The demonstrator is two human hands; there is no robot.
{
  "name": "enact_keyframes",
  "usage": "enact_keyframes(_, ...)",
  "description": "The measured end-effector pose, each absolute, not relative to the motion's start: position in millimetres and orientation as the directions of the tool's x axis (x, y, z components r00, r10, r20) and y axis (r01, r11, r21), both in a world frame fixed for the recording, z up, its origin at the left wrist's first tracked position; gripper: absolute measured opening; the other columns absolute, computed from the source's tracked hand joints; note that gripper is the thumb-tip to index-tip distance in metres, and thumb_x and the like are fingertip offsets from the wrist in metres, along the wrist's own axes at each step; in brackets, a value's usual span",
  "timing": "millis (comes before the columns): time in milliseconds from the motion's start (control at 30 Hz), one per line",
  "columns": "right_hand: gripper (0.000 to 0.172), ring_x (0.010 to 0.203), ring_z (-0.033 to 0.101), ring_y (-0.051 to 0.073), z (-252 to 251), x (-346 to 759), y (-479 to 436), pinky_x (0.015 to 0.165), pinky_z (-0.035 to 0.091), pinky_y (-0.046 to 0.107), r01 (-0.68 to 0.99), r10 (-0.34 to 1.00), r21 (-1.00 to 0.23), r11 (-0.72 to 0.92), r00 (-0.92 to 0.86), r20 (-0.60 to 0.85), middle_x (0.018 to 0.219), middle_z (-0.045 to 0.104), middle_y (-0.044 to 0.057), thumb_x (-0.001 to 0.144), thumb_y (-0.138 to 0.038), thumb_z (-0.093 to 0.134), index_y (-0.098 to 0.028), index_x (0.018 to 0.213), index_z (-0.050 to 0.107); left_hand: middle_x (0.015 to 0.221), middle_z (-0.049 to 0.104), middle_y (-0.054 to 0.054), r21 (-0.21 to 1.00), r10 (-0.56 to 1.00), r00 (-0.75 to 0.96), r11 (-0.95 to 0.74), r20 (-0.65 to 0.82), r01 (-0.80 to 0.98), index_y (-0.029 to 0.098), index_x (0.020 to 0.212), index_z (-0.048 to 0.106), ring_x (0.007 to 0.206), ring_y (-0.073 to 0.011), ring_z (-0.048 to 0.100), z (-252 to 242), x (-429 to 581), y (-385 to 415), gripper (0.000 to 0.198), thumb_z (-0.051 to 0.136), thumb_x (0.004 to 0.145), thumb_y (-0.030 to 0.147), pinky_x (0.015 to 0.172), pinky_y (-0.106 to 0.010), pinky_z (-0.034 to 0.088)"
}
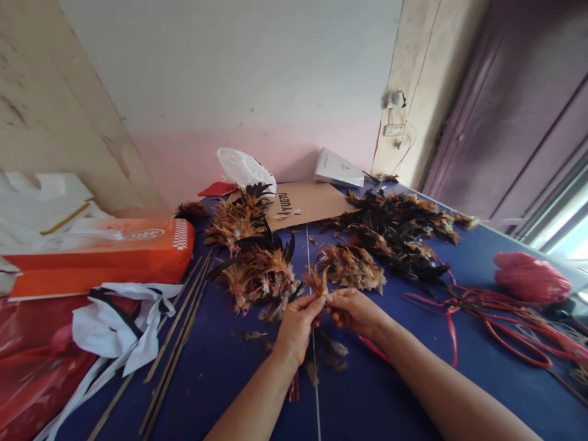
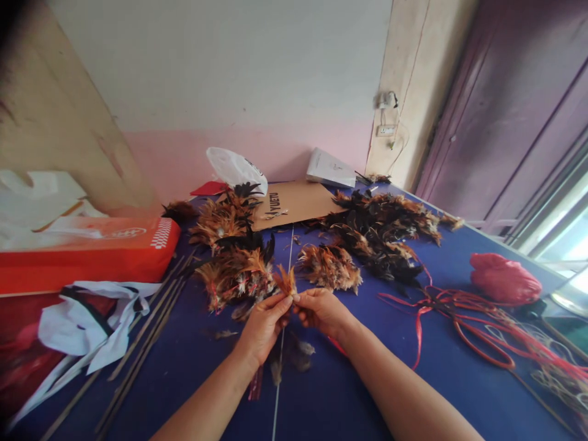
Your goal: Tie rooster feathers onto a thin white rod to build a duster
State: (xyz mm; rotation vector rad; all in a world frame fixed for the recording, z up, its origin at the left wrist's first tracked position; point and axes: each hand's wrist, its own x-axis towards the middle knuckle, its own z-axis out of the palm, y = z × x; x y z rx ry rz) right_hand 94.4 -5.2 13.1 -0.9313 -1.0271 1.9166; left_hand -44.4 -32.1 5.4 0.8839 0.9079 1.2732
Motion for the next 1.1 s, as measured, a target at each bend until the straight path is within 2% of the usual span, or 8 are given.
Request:
enact_keyframes(200,0.027,0.039,0.051,0.005,15.6,100.0,-4.4,0.039,0.042,0.017,-0.228,0.825,-0.888,-0.399,-0.512,-0.239,0.056,0.061,0.000,0.058,-0.031,0.074,-0.008,0.064,0.061,0.063,0.061,-0.004,0.905,0.985,0.144,0.145,-0.095,-0.400,0.013,0.080,0.070,0.058,-0.0098,0.051,8.9,-46.7,-33.8,0.026,0.070,0.062,0.032,0.050,-0.019,0.033)
enact_keyframes(333,0.025,0.036,0.050,0.004,16.5,106.0,-2.5,0.036,0.039,0.015,-0.173,0.784,-0.898,-0.404,-0.570,-0.243,0.053,0.061,0.001,0.060,-0.029,0.073,-0.008,0.061,0.061,0.065,0.063,-0.004,0.907,0.959,0.273,0.179,-0.075,-0.380,0.014,0.082,0.070,0.062,-0.0114,0.054,15.8,-47.8,-37.8,0.025,0.068,0.065,0.032,0.054,-0.020,0.035)
enact_keyframes(533,0.027,0.036,0.049,0.005,18.3,108.3,-5.0,0.036,0.037,0.017,-0.135,0.733,-0.901,-0.413,-0.637,-0.240,0.053,0.061,0.001,0.060,-0.033,0.072,-0.009,0.062,0.061,0.066,0.064,-0.005,0.860,0.939,0.327,0.249,-0.102,-0.445,0.011,0.076,0.068,0.061,-0.0130,0.056,16.6,-50.2,-37.4,0.024,0.073,0.059,0.028,0.060,-0.025,0.040)
enact_keyframes(600,0.027,0.039,0.050,0.005,20.5,107.7,-5.5,0.038,0.038,0.017,-0.099,0.771,-0.933,-0.346,-0.597,-0.222,0.057,0.062,0.001,0.061,-0.034,0.071,-0.009,0.063,0.062,0.067,0.063,-0.005,0.811,0.942,0.308,0.281,-0.131,-0.513,0.011,0.075,0.067,0.060,-0.0115,0.056,13.3,-51.6,-34.5,0.022,0.073,0.060,0.026,0.057,-0.023,0.040)
enact_keyframes(733,0.025,0.047,0.050,0.007,28.6,105.3,-6.9,0.046,0.039,0.019,0.073,0.902,-0.997,-0.038,-0.426,-0.066,0.058,0.061,0.000,0.063,-0.033,0.068,-0.011,0.075,0.067,0.065,0.060,0.000,0.697,0.941,0.248,0.338,-0.231,-0.632,0.012,0.074,0.065,0.058,-0.0076,0.054,8.3,-53.7,-28.9,0.018,0.073,0.060,0.020,0.047,-0.016,0.036)
enact_keyframes(900,0.022,0.055,0.051,0.010,30.1,99.1,-12.0,0.052,0.038,0.020,0.283,0.936,-0.932,0.226,-0.329,0.127,0.061,0.062,0.000,0.065,-0.034,0.065,-0.015,0.075,0.069,0.060,0.058,0.002,0.656,0.931,0.227,0.363,-0.286,-0.662,0.013,0.076,0.064,0.052,-0.0048,0.051,7.0,-52.1,-27.2,0.021,0.074,0.059,0.019,0.043,-0.014,0.035)
enact_keyframes(967,0.022,0.053,0.050,0.009,25.8,96.6,-12.8,0.050,0.037,0.020,0.275,0.936,-0.936,0.221,-0.329,0.124,0.057,0.060,-0.001,0.067,-0.035,0.063,-0.015,0.071,0.068,0.060,0.058,0.001,0.669,0.931,0.223,0.362,-0.288,-0.649,0.013,0.077,0.064,0.051,-0.0045,0.051,7.0,-50.8,-27.9,0.022,0.074,0.058,0.020,0.042,-0.013,0.034)
enact_keyframes(1100,0.023,0.046,0.047,0.008,16.7,94.1,-11.3,0.046,0.035,0.019,0.154,0.935,-0.984,0.087,-0.352,0.027,0.050,0.055,-0.002,0.068,-0.037,0.061,-0.014,0.067,0.063,0.057,0.057,0.001,0.679,0.937,0.243,0.350,-0.253,-0.645,0.012,0.074,0.065,0.049,-0.0045,0.049,7.9,-49.1,-29.8,0.021,0.074,0.058,0.020,0.042,-0.014,0.034)
